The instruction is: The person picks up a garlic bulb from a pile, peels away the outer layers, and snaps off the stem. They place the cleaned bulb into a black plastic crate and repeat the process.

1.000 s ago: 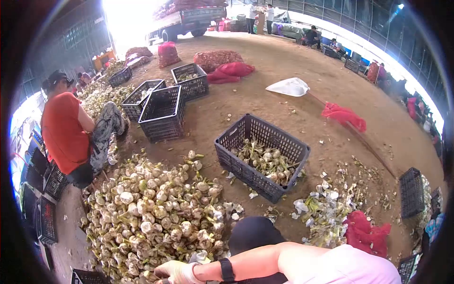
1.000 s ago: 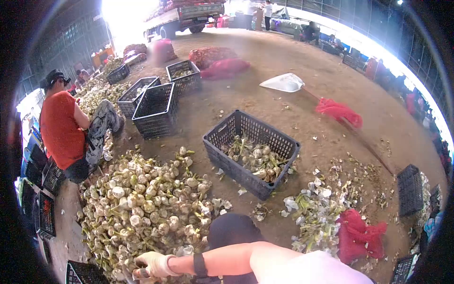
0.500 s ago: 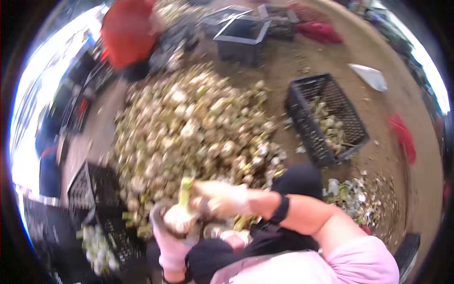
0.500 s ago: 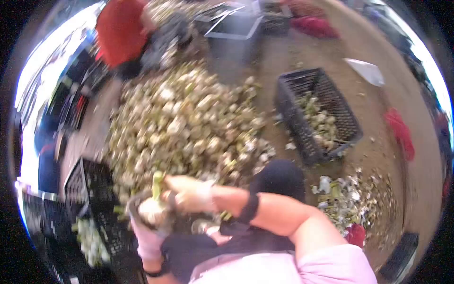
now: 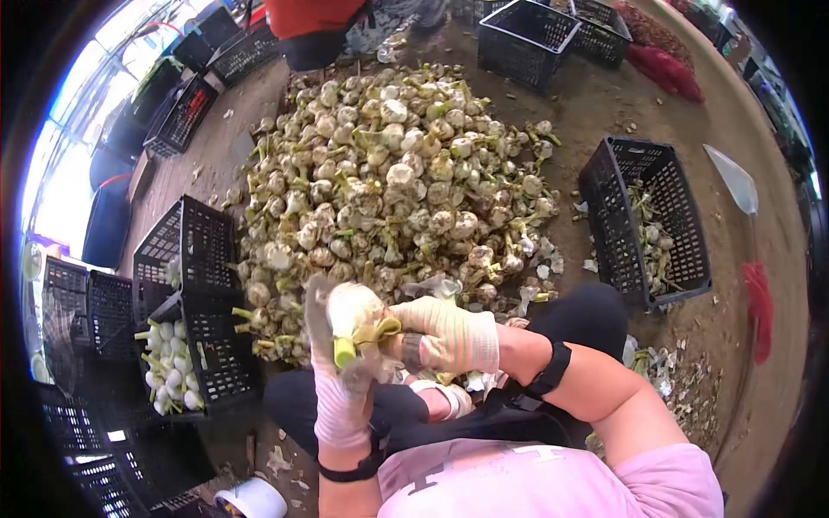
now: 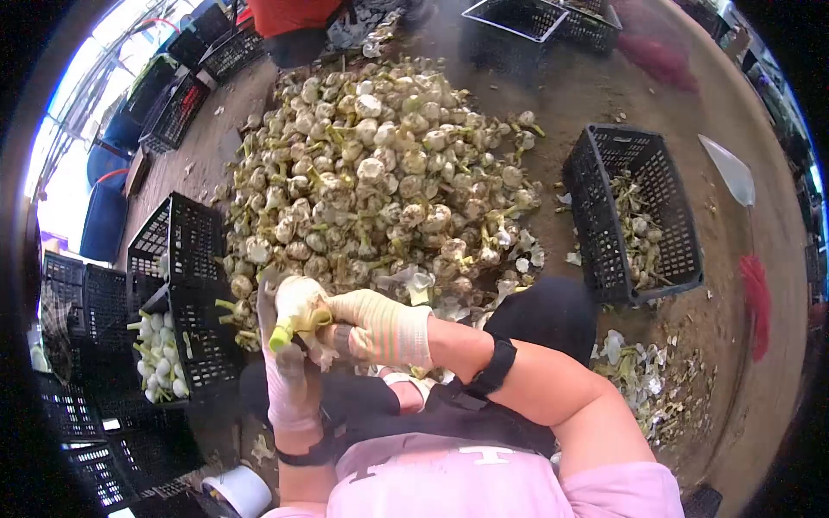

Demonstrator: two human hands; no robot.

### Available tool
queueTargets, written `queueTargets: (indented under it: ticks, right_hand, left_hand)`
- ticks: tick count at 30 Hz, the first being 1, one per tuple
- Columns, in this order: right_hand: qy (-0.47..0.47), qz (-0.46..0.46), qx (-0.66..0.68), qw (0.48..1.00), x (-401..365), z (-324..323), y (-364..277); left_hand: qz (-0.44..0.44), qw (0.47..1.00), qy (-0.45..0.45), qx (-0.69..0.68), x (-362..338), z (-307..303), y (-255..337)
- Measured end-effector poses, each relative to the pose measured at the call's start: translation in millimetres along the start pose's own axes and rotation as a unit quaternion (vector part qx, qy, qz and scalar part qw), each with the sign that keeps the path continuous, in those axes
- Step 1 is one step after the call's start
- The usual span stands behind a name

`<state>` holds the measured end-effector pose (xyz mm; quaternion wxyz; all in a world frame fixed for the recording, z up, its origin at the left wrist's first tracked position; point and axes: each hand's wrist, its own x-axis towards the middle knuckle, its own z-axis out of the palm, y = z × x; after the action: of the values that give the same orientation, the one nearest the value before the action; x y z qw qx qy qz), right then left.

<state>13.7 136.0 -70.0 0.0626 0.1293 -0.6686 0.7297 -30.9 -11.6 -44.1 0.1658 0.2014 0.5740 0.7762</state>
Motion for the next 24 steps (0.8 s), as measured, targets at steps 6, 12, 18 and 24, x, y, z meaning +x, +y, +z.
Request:
queueTargets:
  ticks: [6, 12, 18, 24]
  right_hand:
    - [-0.108, 0.226, 0.251, 0.935, -1, -15, -15]
    - [0.122, 0.139, 0.597, 0.781, 8, -26, -9]
    - [-0.056, 0.227, 0.031, 0.972, 11, -21, -23]
    - [0.003, 0.108, 0.428, 0.898, -6, -19, -34]
  left_hand:
    - [-0.029, 0.999, 0.025, 0.027, 9, -4, -20]
    - [-0.159, 0.944, -0.042, -0.284, 3, -30, -19]
    - [-0.038, 0.988, 0.146, -0.034, -4, -47, -13]
    - [-0.066, 0.867, 0.211, -0.447, 19, -73, 5]
